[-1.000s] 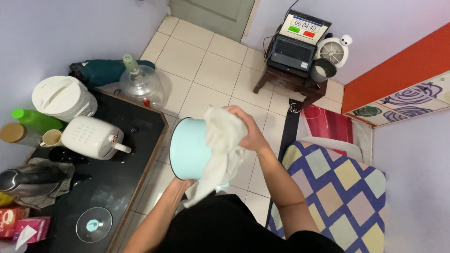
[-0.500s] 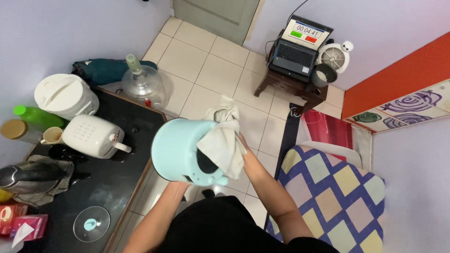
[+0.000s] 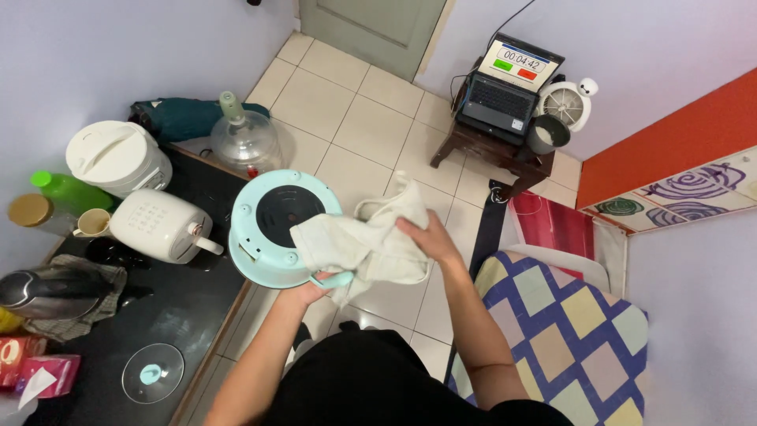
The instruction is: Wiping and cleaning the inside and outside of a small electric multi-cooker pot and its lid with a cloth.
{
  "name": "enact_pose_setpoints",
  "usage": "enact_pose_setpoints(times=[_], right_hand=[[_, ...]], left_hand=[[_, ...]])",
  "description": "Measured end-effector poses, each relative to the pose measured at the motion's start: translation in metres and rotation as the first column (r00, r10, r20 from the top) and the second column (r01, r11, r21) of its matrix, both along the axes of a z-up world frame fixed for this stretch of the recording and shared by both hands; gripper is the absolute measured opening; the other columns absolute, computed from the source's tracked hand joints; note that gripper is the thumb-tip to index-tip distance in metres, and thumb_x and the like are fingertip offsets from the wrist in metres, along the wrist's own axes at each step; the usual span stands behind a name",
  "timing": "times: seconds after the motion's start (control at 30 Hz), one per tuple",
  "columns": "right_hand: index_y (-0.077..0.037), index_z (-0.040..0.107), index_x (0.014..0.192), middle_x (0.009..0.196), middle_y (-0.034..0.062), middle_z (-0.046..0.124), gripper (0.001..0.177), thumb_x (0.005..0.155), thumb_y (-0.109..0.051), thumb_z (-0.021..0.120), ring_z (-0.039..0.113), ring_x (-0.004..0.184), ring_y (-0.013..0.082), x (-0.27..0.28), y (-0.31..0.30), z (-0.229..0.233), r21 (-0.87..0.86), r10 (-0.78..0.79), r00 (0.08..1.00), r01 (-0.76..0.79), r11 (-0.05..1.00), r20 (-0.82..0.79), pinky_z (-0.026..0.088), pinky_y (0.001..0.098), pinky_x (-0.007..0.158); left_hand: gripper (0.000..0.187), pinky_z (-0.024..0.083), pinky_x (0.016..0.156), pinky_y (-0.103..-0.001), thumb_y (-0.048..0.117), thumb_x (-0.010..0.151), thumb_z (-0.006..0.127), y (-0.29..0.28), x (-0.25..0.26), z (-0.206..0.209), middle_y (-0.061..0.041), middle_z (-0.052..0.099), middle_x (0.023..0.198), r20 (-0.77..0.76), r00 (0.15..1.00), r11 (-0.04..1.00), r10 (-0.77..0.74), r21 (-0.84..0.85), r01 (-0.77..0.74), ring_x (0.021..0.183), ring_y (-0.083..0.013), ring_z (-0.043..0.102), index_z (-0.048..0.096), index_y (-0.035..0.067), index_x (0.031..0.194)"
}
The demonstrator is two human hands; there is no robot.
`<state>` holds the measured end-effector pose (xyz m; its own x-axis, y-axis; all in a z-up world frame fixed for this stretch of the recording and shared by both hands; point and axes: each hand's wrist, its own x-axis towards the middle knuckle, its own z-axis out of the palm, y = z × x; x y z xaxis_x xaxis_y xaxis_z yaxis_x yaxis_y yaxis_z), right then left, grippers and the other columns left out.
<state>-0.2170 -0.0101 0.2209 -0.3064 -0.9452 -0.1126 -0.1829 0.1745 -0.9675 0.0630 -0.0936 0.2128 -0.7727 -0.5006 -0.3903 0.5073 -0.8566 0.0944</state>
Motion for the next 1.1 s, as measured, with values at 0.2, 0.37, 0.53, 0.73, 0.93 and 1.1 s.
enact_pose_setpoints(times=[0.2,0.37,0.53,0.73,0.93,1.1], right_hand=[[0.0,0.074,0.113,0.101,0.0177,0.075,0.024,0.096,-0.01,0.06,0.073,0.097,0.0325,-0.027,0.004,0.077,-0.282,-0.396,0.713,0.281,0.918,-0.579,0.056,0.0396,0.084],[-0.001,0.072,0.117,0.12,0.0153,0.068,0.031,0.089,-0.001,0.059,0.068,0.113,0.0292,0.035,-0.007,0.095,-0.387,-0.226,0.855,0.033,0.922,-0.466,0.053,0.0373,0.099],[-0.003,0.065,0.116,0.152,0.0143,0.053,0.032,0.085,0.001,0.07,0.057,0.137,0.0267,0.076,-0.025,0.125,-0.528,-0.073,0.938,-0.125,0.84,-0.339,0.044,0.0354,0.114],[-0.012,0.069,0.131,0.133,0.0119,0.063,0.061,0.072,0.005,0.066,0.067,0.12,0.0284,0.079,-0.023,0.132,-0.198,0.264,0.866,-0.374,0.906,-0.426,0.052,0.0341,0.102],[-0.012,0.071,0.12,0.114,0.0096,0.068,0.052,0.07,0.0,0.076,0.07,0.103,0.0282,0.087,-0.029,0.106,-0.174,0.307,0.84,-0.418,0.891,-0.448,0.054,0.034,0.087],[-0.007,0.073,0.113,0.102,0.007,0.072,0.037,0.078,0.005,0.068,0.073,0.095,0.0242,0.1,-0.052,0.107,-0.24,0.247,0.878,-0.366,0.899,-0.411,0.056,0.0313,0.084]], left_hand=[[0.032,0.036,0.044,-0.028,0.04,0.098,0.055,-0.013,0.022,0.017,-0.006,0.058,0.073,-0.493,0.87,0.996,-0.011,0.073,0.054,0.053,-0.0156,0.041,0.062,0.009,0.096],[0.029,0.042,0.047,-0.033,0.039,0.093,0.052,-0.001,0.007,0.033,-0.005,0.06,0.073,-0.15,0.988,0.995,-0.025,0.088,0.039,0.05,-0.0187,0.047,0.063,0.011,0.094],[0.028,0.051,0.059,-0.037,0.029,0.103,0.053,0.001,0.002,-0.046,-0.01,0.062,0.072,-0.401,0.905,0.987,-0.142,0.008,0.159,0.052,-0.0229,0.053,0.06,0.005,0.089],[0.024,0.055,0.062,-0.041,0.019,0.107,0.052,0.017,0.01,-0.075,-0.012,0.063,0.076,-0.097,0.991,0.99,-0.095,-0.11,0.085,0.056,-0.0253,0.057,0.062,0.002,0.092],[0.027,0.055,0.059,-0.041,0.025,0.1,0.048,0.024,0.029,-0.079,-0.013,0.066,0.078,0.154,0.986,0.997,-0.058,0.049,0.051,0.059,-0.0267,0.061,0.063,0.004,0.094],[0.029,0.055,0.056,-0.041,0.026,0.099,0.045,0.046,0.043,-0.036,-0.013,0.065,0.076,0.256,0.966,0.998,0.023,-0.061,-0.007,0.058,-0.0263,0.06,0.063,0.004,0.095]])
